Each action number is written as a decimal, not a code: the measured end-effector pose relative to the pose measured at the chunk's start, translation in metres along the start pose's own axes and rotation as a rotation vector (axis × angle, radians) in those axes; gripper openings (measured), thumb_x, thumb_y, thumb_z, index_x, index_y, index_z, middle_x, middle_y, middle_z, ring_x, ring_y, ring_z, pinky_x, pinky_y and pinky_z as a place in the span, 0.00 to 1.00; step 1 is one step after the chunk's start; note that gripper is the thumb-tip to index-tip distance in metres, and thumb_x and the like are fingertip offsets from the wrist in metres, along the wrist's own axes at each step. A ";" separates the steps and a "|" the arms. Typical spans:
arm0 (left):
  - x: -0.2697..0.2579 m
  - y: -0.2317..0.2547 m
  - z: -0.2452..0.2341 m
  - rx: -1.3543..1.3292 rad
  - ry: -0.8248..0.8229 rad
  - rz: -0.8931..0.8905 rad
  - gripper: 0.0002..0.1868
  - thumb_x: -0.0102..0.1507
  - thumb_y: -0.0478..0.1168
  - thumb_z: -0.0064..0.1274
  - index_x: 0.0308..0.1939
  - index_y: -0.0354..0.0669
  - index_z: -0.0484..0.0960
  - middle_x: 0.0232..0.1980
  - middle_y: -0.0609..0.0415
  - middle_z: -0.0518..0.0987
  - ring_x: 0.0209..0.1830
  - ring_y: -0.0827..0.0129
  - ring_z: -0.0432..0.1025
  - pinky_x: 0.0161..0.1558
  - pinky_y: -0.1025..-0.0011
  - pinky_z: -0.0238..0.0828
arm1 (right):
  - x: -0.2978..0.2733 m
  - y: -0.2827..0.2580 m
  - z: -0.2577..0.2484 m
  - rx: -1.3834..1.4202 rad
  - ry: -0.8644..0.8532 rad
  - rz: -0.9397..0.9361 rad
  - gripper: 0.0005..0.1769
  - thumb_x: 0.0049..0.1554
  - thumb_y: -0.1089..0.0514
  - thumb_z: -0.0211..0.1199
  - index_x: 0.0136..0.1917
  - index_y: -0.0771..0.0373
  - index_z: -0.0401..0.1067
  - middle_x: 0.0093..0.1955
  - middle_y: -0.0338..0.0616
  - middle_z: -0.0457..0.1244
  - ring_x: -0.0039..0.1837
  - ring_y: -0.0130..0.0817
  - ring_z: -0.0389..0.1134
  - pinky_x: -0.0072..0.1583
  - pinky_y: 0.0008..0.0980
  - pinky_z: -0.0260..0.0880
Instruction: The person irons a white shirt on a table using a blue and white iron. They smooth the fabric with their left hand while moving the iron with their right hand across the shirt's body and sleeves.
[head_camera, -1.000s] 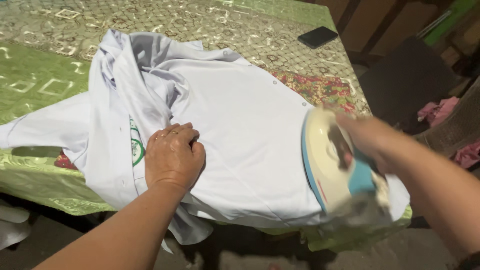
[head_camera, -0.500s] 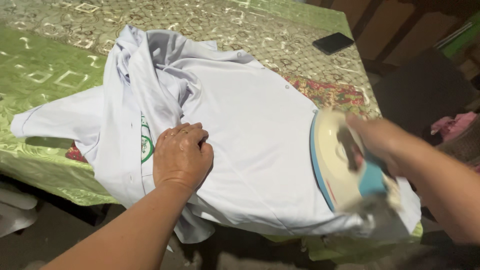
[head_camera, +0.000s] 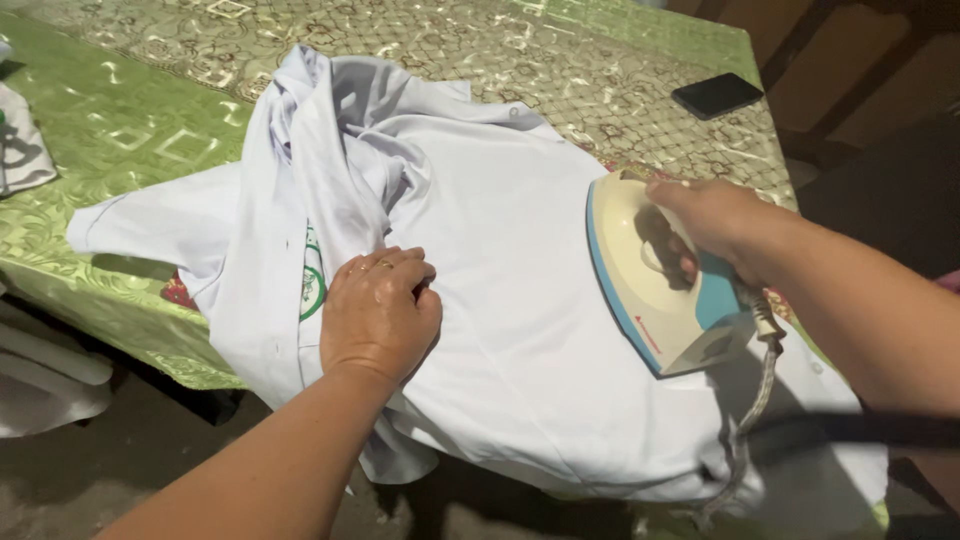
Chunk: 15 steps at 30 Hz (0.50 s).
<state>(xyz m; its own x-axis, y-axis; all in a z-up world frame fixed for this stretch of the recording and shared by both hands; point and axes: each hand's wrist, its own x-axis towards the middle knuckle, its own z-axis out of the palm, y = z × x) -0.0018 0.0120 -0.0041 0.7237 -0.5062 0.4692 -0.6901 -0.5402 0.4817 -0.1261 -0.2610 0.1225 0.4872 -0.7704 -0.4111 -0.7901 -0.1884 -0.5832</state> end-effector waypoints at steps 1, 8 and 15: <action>0.001 0.001 0.000 -0.001 -0.003 -0.002 0.08 0.55 0.37 0.53 0.34 0.44 0.87 0.54 0.56 0.84 0.61 0.61 0.72 0.67 0.61 0.60 | 0.001 0.002 -0.003 -0.066 -0.026 -0.020 0.29 0.67 0.38 0.47 0.43 0.65 0.71 0.28 0.43 0.59 0.31 0.36 0.60 0.37 0.42 0.64; 0.001 0.000 -0.001 -0.029 0.010 -0.024 0.08 0.54 0.37 0.54 0.33 0.44 0.87 0.52 0.57 0.85 0.58 0.62 0.73 0.65 0.61 0.61 | -0.002 0.038 -0.007 -0.114 -0.149 -0.087 0.37 0.70 0.38 0.50 0.42 0.79 0.70 0.28 0.58 0.59 0.28 0.45 0.62 0.34 0.44 0.69; 0.002 0.004 -0.003 -0.004 0.030 -0.056 0.04 0.55 0.38 0.55 0.29 0.43 0.84 0.38 0.52 0.82 0.43 0.55 0.75 0.51 0.58 0.70 | 0.046 -0.041 0.015 -0.110 -0.077 -0.121 0.28 0.67 0.40 0.46 0.51 0.65 0.75 0.33 0.45 0.60 0.31 0.34 0.60 0.36 0.41 0.64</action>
<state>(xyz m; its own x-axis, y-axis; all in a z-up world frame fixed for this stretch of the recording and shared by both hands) -0.0032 0.0115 0.0008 0.7603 -0.4550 0.4636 -0.6489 -0.5639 0.5108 -0.0657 -0.2800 0.1170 0.6050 -0.6897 -0.3979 -0.7580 -0.3458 -0.5530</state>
